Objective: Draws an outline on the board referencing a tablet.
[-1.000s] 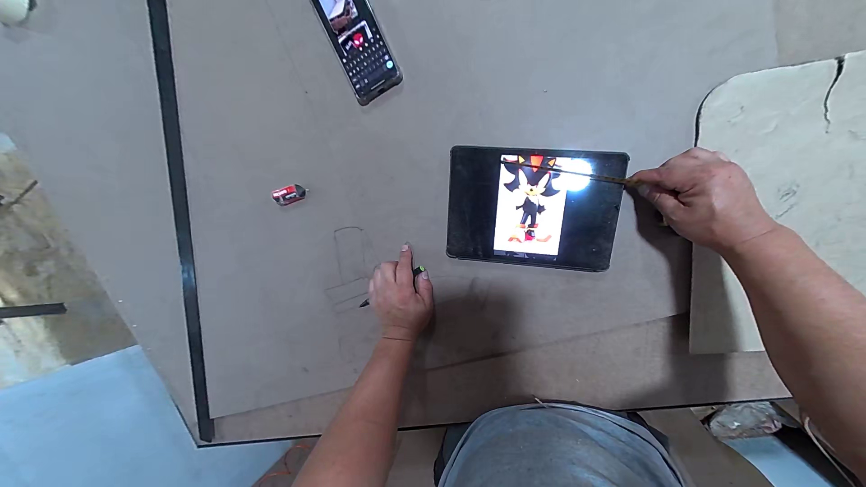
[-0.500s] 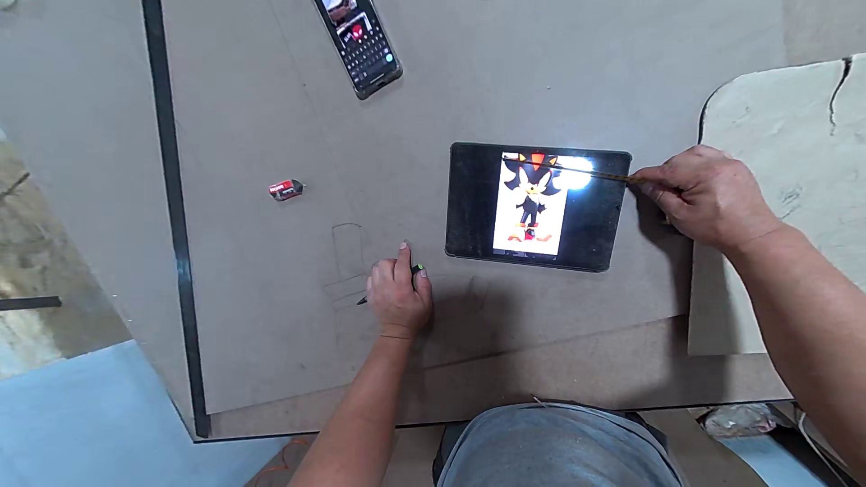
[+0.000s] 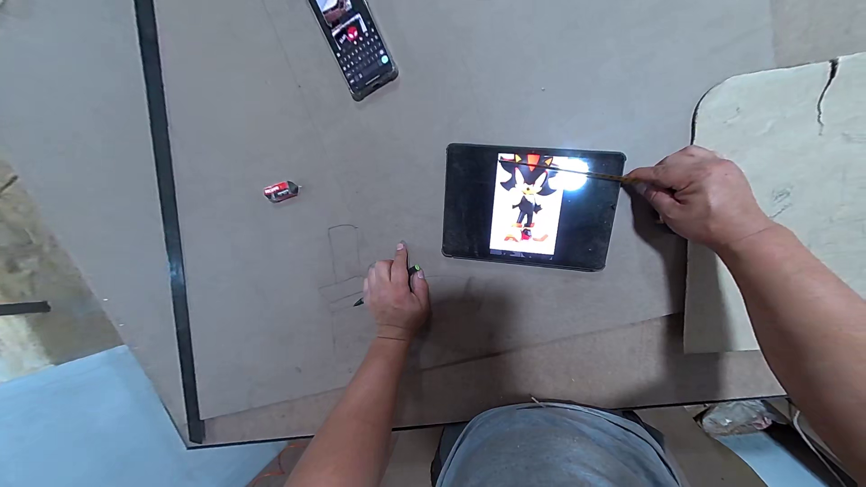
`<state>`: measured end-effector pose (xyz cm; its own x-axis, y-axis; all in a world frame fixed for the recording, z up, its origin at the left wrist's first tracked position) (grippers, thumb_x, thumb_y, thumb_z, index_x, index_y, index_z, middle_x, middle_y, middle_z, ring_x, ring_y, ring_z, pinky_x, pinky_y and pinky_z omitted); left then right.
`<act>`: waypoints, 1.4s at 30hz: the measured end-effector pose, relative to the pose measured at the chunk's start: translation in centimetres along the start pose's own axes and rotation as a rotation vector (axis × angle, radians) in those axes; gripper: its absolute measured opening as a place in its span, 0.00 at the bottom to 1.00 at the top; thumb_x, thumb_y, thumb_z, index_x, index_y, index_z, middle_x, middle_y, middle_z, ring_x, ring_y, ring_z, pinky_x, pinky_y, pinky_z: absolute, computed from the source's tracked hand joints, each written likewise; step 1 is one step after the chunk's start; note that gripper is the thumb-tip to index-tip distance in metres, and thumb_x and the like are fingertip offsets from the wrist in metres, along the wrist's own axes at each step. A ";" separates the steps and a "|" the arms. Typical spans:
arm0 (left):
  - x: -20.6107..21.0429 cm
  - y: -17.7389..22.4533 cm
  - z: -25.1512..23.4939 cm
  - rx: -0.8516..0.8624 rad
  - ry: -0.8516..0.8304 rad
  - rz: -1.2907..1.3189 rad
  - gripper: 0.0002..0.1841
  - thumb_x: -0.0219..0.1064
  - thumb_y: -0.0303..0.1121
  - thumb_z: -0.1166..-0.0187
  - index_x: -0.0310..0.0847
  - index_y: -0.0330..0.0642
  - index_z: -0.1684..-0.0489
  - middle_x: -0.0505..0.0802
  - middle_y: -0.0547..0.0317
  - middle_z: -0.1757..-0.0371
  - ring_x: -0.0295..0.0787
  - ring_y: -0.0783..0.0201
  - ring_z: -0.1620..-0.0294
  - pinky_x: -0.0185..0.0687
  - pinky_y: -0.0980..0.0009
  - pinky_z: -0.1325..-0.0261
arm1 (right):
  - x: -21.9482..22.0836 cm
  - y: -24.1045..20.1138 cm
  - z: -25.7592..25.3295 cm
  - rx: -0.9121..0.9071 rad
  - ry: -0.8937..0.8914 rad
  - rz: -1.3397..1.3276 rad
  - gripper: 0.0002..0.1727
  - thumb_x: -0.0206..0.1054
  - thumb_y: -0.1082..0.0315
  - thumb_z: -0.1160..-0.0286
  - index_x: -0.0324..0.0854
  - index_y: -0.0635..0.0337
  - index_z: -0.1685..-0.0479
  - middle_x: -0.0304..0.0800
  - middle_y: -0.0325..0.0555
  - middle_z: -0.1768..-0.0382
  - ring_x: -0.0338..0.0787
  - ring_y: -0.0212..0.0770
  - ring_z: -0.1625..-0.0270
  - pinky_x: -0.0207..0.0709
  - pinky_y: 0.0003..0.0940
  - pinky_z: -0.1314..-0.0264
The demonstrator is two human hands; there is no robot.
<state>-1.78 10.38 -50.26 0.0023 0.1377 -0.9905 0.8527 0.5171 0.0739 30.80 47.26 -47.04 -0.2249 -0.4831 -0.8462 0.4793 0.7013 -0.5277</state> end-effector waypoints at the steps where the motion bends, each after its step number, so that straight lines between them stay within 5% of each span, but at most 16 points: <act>1: 0.0 0.0 0.0 0.001 0.000 0.000 0.29 0.47 0.49 0.12 0.77 0.43 0.20 0.90 0.42 0.50 0.87 0.43 0.46 0.80 0.49 0.46 | 0.0 0.0 0.0 0.001 -0.001 0.001 0.18 0.56 0.60 0.11 0.92 0.47 0.38 0.94 0.50 0.50 0.88 0.55 0.37 0.76 0.56 0.31; 42: -0.2 0.0 0.0 -0.001 -0.042 0.018 0.30 0.46 0.49 0.13 0.75 0.41 0.19 0.89 0.38 0.46 0.86 0.39 0.43 0.79 0.45 0.44 | 2.2 -3.0 5.2 -0.029 0.017 -0.016 0.18 0.56 0.61 0.12 0.92 0.45 0.40 0.95 0.46 0.53 0.90 0.51 0.39 0.74 0.55 0.32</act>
<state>-1.76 10.33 -50.06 0.0398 0.1113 -0.9930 0.8521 0.5153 0.0919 33.24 41.36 -46.93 -0.2473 -0.4856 -0.8385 0.4505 0.7086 -0.5431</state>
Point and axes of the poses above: each hand's wrist, its own z-axis away from the middle knuckle, its own x-axis out of the palm, y = z × x, the point moved 1 cm from there along -z, towards the middle knuckle
